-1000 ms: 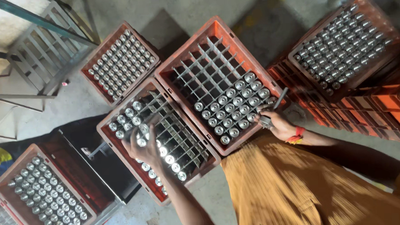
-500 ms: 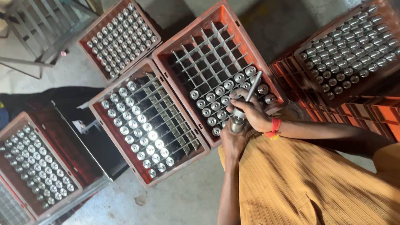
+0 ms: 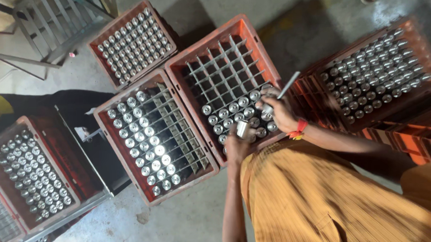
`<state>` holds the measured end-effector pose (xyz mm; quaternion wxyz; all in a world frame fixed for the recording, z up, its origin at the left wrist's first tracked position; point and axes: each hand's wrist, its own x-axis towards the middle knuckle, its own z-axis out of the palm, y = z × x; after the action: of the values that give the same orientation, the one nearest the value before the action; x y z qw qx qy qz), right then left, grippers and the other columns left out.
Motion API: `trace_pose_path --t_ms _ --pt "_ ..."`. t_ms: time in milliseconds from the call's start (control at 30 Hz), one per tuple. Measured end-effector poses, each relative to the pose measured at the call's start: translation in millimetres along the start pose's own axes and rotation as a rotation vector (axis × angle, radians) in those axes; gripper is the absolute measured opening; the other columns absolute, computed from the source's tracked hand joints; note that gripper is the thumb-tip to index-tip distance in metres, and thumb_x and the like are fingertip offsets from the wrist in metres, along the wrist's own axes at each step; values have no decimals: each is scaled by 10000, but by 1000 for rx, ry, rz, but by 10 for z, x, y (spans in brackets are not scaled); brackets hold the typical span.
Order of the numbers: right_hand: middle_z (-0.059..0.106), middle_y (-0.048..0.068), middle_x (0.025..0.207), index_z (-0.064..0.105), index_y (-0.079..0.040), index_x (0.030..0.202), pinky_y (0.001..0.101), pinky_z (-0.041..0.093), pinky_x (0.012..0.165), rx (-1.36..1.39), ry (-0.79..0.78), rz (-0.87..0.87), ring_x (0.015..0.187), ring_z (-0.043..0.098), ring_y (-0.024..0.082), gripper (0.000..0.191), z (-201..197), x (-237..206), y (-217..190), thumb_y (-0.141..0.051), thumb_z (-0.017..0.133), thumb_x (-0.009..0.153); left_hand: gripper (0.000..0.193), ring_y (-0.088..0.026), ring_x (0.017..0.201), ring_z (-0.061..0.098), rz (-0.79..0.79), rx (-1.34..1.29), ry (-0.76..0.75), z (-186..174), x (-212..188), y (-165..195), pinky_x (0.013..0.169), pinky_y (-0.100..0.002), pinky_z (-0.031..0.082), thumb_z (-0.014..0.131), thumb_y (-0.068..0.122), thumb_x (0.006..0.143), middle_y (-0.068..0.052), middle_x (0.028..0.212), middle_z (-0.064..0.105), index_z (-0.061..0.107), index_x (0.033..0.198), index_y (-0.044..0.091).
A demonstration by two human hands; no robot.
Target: The person picks metal cup-shaped parts one at a time from a divider crate, presses each with a handheld tool, and places it into an adjacent crate. They fill several crates, carry a full crate to a stack, and continue processing parts from a new crate.
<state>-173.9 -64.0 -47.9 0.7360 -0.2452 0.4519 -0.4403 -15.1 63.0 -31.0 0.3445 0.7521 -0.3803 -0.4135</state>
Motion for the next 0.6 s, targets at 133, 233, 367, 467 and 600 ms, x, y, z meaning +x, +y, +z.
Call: trace_pose_path --t_ms 133,233,367,467,600 --pt "637 63 939 607 -40 1141 305 572 740 67 30 -86 828 693 176 138 -374 170 -177 -23 612 1004 620 -372 962 701 263 438 235 -321 553 -37 724 -462 586 630 52 892 -235 1220 698 521 1499 120" --pt "645 70 973 610 -49 1134 309 571 749 32 81 -51 839 701 183 136 -515 66 -101 -21 596 1001 475 -440 1027 659 447 599 257 -445 763 -26 676 -453 588 669 62 905 -320 1264 612 613 1369 150" --pt "638 73 1003 603 -59 1123 312 576 762 47 103 -7 843 700 181 145 -619 -125 113 -17 592 985 380 -411 993 687 451 372 281 -629 796 -89 784 -464 572 617 -14 889 -210 1179 686 652 1253 88" --pt "634 76 1005 617 -58 1160 296 559 758 13 153 15 847 690 173 181 -735 -302 208 -14 586 987 238 -374 911 722 342 318 387 -1054 961 -217 781 -453 574 696 44 876 -135 1001 731 731 1096 128" --pt "643 89 967 614 -34 1134 323 558 711 0 206 -8 811 688 188 154 -827 -509 224 -4 580 986 355 -374 958 687 322 475 653 -1915 1491 -355 746 -455 584 794 139 876 -205 1092 700 678 1206 83"
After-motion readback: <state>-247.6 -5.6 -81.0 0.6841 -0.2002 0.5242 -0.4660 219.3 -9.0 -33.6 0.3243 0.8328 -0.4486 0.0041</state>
